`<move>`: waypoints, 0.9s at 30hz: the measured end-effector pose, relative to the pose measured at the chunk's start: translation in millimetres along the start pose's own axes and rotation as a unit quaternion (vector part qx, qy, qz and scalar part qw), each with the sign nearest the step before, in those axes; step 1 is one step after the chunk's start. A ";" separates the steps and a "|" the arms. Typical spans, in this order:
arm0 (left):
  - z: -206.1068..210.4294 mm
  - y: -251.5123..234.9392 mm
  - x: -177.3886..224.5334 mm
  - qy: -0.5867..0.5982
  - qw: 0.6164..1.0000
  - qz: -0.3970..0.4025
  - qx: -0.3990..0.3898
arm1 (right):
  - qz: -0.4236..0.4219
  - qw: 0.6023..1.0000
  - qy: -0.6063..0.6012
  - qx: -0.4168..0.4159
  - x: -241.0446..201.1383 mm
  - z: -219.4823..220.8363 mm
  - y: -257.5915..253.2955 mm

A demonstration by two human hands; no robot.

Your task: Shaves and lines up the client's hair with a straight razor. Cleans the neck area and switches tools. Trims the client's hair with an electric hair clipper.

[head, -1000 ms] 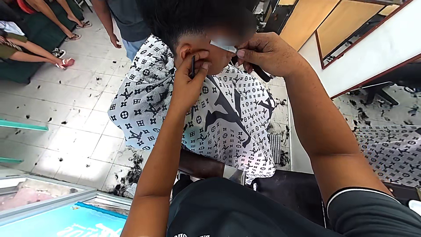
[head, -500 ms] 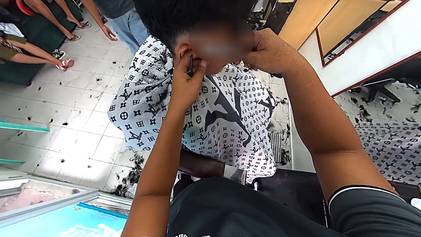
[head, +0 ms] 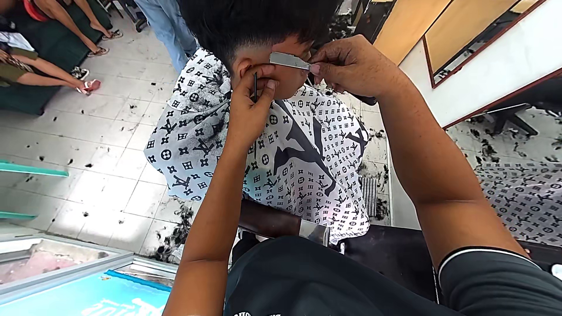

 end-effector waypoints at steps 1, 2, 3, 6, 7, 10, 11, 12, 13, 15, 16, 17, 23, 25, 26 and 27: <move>0.0 -0.3 -0.1 -0.002 1.000 0.001 -0.001 | 0.003 1.000 0.001 -0.003 0.2 0.8 0.1; 0.1 -0.5 0.0 -0.004 1.000 0.002 -0.002 | 0.005 1.000 0.002 -0.005 0.7 1.4 0.0; 0.2 -0.5 0.0 -0.004 1.000 0.003 -0.002 | 0.007 1.000 0.002 -0.004 1.4 1.5 -0.1; 0.2 0.4 1.2 -0.002 1.000 0.007 -0.001 | 0.005 1.000 -0.006 0.005 1.5 -0.3 -0.9; 0.2 0.6 1.4 0.001 1.000 0.005 -0.001 | 0.000 1.000 -0.008 0.006 1.1 -0.7 -1.0; 0.1 0.5 0.6 0.003 1.000 -0.002 -0.002 | -0.004 1.000 -0.007 -0.004 1.5 1.0 -1.2; 0.2 0.3 0.8 0.004 1.000 -0.002 -0.002 | -0.001 1.000 -0.006 -0.005 1.8 1.3 -1.1; 0.2 0.2 1.0 0.005 1.000 -0.001 -0.001 | -0.001 1.000 -0.008 -0.003 2.1 1.1 -1.1; 0.1 0.2 1.1 0.006 1.000 0.000 -0.001 | -0.002 1.000 -0.010 0.001 2.4 0.5 -1.5; -0.1 0.5 1.2 0.009 1.000 -0.002 0.000 | -0.002 1.000 -0.015 0.007 2.5 0.1 -1.7; -0.1 0.6 1.2 0.009 1.000 -0.003 0.001 | -0.001 1.000 -0.019 0.007 2.9 0.1 -1.6; -0.1 0.5 1.1 0.007 1.000 -0.004 -0.001 | 0.001 1.000 -0.021 0.004 3.6 0.4 -1.4; -0.4 0.0 -0.1 0.004 1.000 -0.001 -0.002 | 0.007 1.000 -0.024 0.002 4.6 0.8 -1.8; -0.6 -0.2 0.1 0.005 1.000 -0.003 -0.001 | 0.007 1.000 -0.027 0.006 4.7 0.5 -2.0; -0.6 -0.4 0.3 0.005 1.000 -0.004 -0.001 | 0.006 1.000 -0.025 0.006 5.2 0.7 -2.1; -0.6 -0.5 0.3 0.005 1.000 -0.003 0.000 | 0.002 1.000 -0.023 0.003 5.5 1.2 -2.2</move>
Point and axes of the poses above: each hand's wrist, its own y-axis away from the middle knuckle, its own z-axis out of the palm, x = y × z, the point moved 7 cm from there along -y, towards the middle knuckle, and after that the axes turned 3 degrees about x, right-handed, at the moved point
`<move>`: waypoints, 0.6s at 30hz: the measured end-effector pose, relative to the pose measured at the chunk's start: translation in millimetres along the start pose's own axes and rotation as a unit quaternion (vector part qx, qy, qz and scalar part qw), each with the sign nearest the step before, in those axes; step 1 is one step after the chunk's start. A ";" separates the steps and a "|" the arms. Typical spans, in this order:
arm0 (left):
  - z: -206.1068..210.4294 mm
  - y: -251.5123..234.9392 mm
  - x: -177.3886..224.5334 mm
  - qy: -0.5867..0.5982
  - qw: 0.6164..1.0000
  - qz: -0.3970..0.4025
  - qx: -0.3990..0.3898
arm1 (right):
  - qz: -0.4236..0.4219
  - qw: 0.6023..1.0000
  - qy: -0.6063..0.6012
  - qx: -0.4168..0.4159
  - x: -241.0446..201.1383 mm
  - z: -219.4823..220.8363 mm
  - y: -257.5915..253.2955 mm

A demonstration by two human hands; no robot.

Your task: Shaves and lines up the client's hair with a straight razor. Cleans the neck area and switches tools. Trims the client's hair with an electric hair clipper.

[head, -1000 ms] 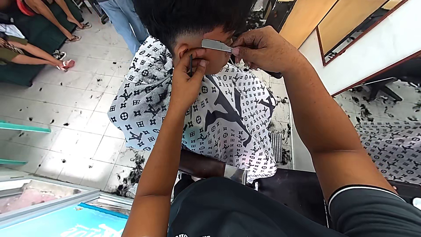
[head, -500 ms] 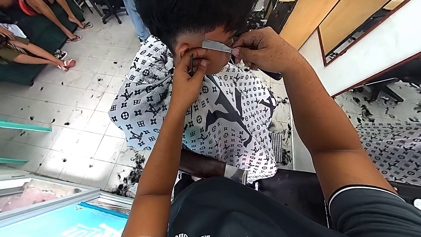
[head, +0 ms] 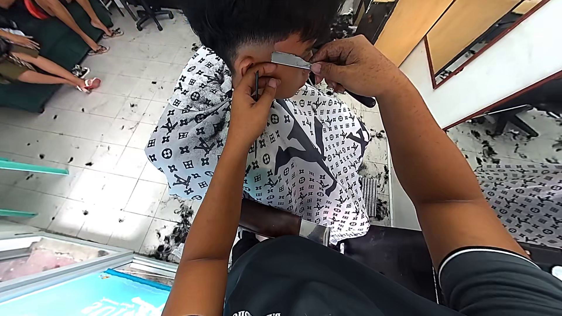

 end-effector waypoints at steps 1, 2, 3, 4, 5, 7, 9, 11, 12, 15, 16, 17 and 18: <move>-0.1 0.0 0.2 0.001 1.000 0.001 0.001 | -0.003 1.000 0.001 -0.002 0.1 0.4 -0.2; -0.2 0.0 0.3 0.002 1.000 0.002 0.000 | -0.004 1.000 0.002 -0.003 -0.2 0.5 -0.4; -0.1 0.1 0.3 0.003 1.000 0.001 -0.001 | -0.003 1.000 0.000 -0.001 -0.7 0.1 -0.5; 0.3 0.1 -0.1 0.005 1.000 0.001 -0.002 | -0.002 1.000 -0.004 0.003 -1.2 -0.4 -0.6; 0.6 0.2 -0.5 0.007 1.000 -0.001 -0.003 | 0.000 1.000 -0.010 0.006 -1.5 -0.9 -0.6; 0.5 0.3 -0.9 0.006 1.000 -0.002 -0.003 | 0.003 1.000 -0.015 0.008 -1.3 -1.2 -0.7; 0.2 0.0 -0.5 0.002 1.000 0.000 -0.003 | 0.004 1.000 -0.004 0.000 -1.1 -0.1 -0.5; 0.3 0.0 -0.1 -0.001 1.000 0.000 -0.002 | 0.003 1.000 -0.001 -0.001 -0.2 0.0 -0.7; 0.4 0.2 0.2 0.000 1.000 -0.001 -0.001 | -0.001 1.000 -0.006 0.002 -0.1 -0.4 -0.9; 0.6 0.5 0.1 0.005 1.000 0.001 -0.002 | -0.011 1.000 -0.023 0.009 -0.1 -1.6 -1.3; 0.6 0.4 0.3 0.005 1.000 0.000 -0.001 | -0.009 1.000 -0.023 0.007 0.0 -1.6 -1.2; 0.3 0.3 0.4 0.003 1.000 -0.002 0.001 | -0.007 1.000 -0.021 0.005 0.3 -1.0 -1.2; 0.3 0.3 0.4 0.002 1.000 -0.004 0.001 | -0.003 1.000 -0.018 0.003 0.7 -0.5 -1.0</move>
Point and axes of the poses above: each hand's wrist, its own y-axis away from the middle knuckle, its own z-axis out of the palm, x = y × z, the point moved 7 cm from there along -y, towards the middle knuckle, and after that the axes turned 3 degrees about x, right-handed, at the moved point
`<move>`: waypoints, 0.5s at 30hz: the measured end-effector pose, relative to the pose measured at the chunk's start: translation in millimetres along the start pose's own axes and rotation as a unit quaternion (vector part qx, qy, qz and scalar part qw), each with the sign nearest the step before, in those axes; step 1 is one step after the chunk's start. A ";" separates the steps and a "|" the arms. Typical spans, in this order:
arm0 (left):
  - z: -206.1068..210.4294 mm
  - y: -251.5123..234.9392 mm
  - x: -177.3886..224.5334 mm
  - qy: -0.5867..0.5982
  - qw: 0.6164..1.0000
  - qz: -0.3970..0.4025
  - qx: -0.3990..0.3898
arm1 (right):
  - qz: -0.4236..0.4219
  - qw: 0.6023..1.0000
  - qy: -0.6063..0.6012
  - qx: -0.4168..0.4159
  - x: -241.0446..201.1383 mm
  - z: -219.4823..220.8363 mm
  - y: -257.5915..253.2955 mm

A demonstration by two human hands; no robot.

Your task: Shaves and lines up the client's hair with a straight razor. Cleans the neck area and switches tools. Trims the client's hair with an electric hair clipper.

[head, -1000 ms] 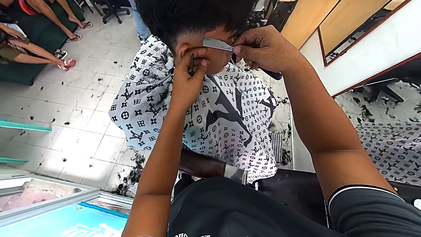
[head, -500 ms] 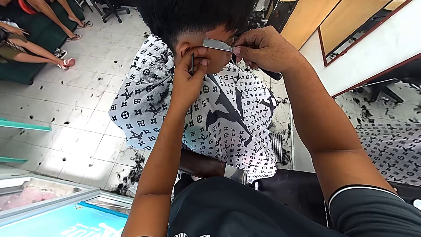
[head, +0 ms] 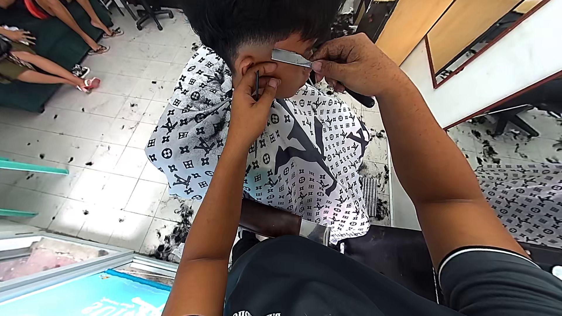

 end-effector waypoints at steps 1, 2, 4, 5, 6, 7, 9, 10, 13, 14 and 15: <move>0.1 -0.1 -0.2 -0.001 1.000 0.000 0.000 | 0.003 1.000 0.000 0.000 0.5 0.1 0.0; 0.0 -0.1 -0.8 0.000 1.000 0.001 0.000 | 0.003 1.000 -0.001 0.002 0.8 0.0 0.0; 0.0 -0.1 -1.0 0.002 1.000 0.005 -0.001 | -0.003 1.000 -0.009 0.006 1.0 -1.2 -0.2; 0.1 -0.3 -0.7 0.002 1.000 0.005 -0.001 | -0.006 1.000 -0.013 0.007 1.3 -1.8 -0.3; 0.2 -0.3 -0.4 0.003 1.000 0.004 -0.002 | -0.006 1.000 -0.014 0.008 1.6 -1.7 -0.4; 0.1 -0.2 -0.3 0.003 1.000 0.003 -0.001 | -0.005 1.000 -0.016 0.007 2.0 -1.1 -0.6; 0.4 -0.1 -0.8 0.003 1.000 0.002 -0.003 | -0.003 1.000 -0.021 0.007 3.1 -0.7 -0.7; 0.6 -0.2 -1.3 0.004 1.000 0.002 -0.003 | -0.004 1.000 -0.022 0.008 3.4 -1.0 -0.7; 0.5 -0.2 -1.5 0.001 1.000 0.001 -0.003 | -0.010 1.000 -0.024 0.010 3.9 -1.0 -0.7; 0.7 -0.4 -1.3 0.001 1.000 0.001 -0.003 | -0.011 1.000 -0.025 0.007 4.3 -0.4 -0.2; 0.7 -0.5 -1.2 0.003 1.000 0.002 -0.003 | -0.014 1.000 -0.026 0.001 4.5 0.9 0.9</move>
Point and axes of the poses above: each hand's wrist, its own y-axis away from the middle knuckle, its own z-axis out of the palm, x = y × z, the point moved 7 cm from there along -y, towards the middle knuckle, and after that the axes turned 3 degrees about x, right-handed, at the moved point
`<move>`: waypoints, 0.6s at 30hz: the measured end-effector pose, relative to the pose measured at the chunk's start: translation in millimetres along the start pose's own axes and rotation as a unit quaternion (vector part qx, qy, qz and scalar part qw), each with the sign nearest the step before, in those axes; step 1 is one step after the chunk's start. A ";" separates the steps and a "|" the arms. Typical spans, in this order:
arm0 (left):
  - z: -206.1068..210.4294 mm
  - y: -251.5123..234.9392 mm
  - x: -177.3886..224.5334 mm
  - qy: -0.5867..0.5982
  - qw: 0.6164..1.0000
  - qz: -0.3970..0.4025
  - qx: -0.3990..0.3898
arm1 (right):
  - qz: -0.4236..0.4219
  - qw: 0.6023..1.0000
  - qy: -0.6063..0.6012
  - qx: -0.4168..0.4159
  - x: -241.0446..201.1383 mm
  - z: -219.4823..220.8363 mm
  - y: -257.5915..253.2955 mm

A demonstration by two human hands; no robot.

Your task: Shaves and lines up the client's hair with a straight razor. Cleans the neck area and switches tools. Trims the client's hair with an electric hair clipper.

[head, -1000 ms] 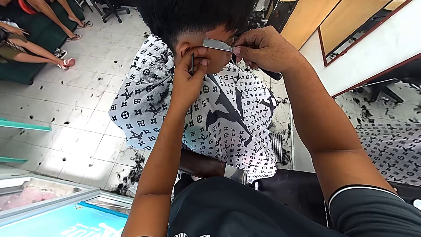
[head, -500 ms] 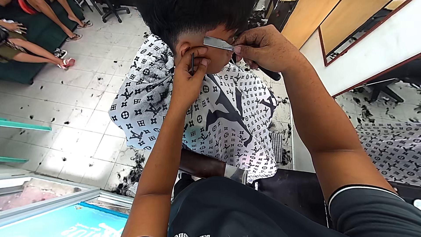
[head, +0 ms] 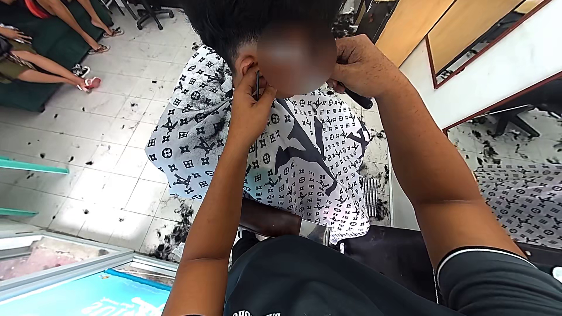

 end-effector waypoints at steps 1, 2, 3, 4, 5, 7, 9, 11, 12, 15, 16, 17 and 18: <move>-0.4 0.2 0.5 0.001 1.000 0.002 0.000 | -0.007 1.000 -0.001 -0.007 -0.7 1.9 1.8; -1.3 0.8 1.1 0.003 1.000 0.002 0.000 | -0.019 1.000 -0.005 -0.015 -2.0 4.5 4.3; -3.1 1.7 2.1 0.008 1.000 -0.004 0.003 | -0.030 0.999 -0.012 -0.022 -3.3 7.2 7.3; -6.4 2.9 3.7 0.010 1.000 -0.016 0.011 | -0.038 0.999 -0.019 -0.025 -4.8 9.6 11.0; -10.3 3.8 5.8 0.015 0.999 -0.030 0.019 | -0.040 0.999 -0.024 -0.024 -5.6 10.6 14.7; -18.0 3.9 10.0 0.032 0.998 -0.050 0.032 | -0.038 0.999 -0.035 -0.015 -3.8 9.5 21.0; -19.8 3.5 14.4 0.028 0.998 -0.045 0.024 | -0.041 0.998 -0.043 -0.001 -0.6 5.2 22.2; -15.2 2.0 16.2 0.015 1.000 -0.014 -0.006 | -0.040 0.998 -0.044 0.010 -1.0 0.2 19.8; -12.2 1.0 16.4 0.012 1.000 0.001 -0.018 | -0.033 0.999 -0.036 0.013 -1.8 -1.6 18.0; -7.0 -2.2 13.8 0.012 1.000 0.006 -0.023 | -0.017 1.000 0.002 0.019 -4.0 -2.8 11.7; -6.4 -3.2 12.6 0.011 1.000 0.005 -0.020 | -0.014 1.000 0.011 0.019 -4.3 -2.4 10.0; -6.0 -3.7 11.5 0.009 1.000 0.005 -0.017 | -0.010 1.000 0.021 0.018 -4.4 -1.8 8.5; -5.8 -3.8 10.4 0.009 1.000 0.004 -0.016 | -0.007 0.999 0.027 0.016 -4.5 -0.9 7.1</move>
Point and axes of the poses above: each hand's wrist, its own y-axis away from the middle knuckle, its own z-axis out of the palm, x = y × z, the point moved 7 cm from there along -y, towards the middle knuckle, and after that the axes turned 3 degrees about x, right-handed, at the moved point
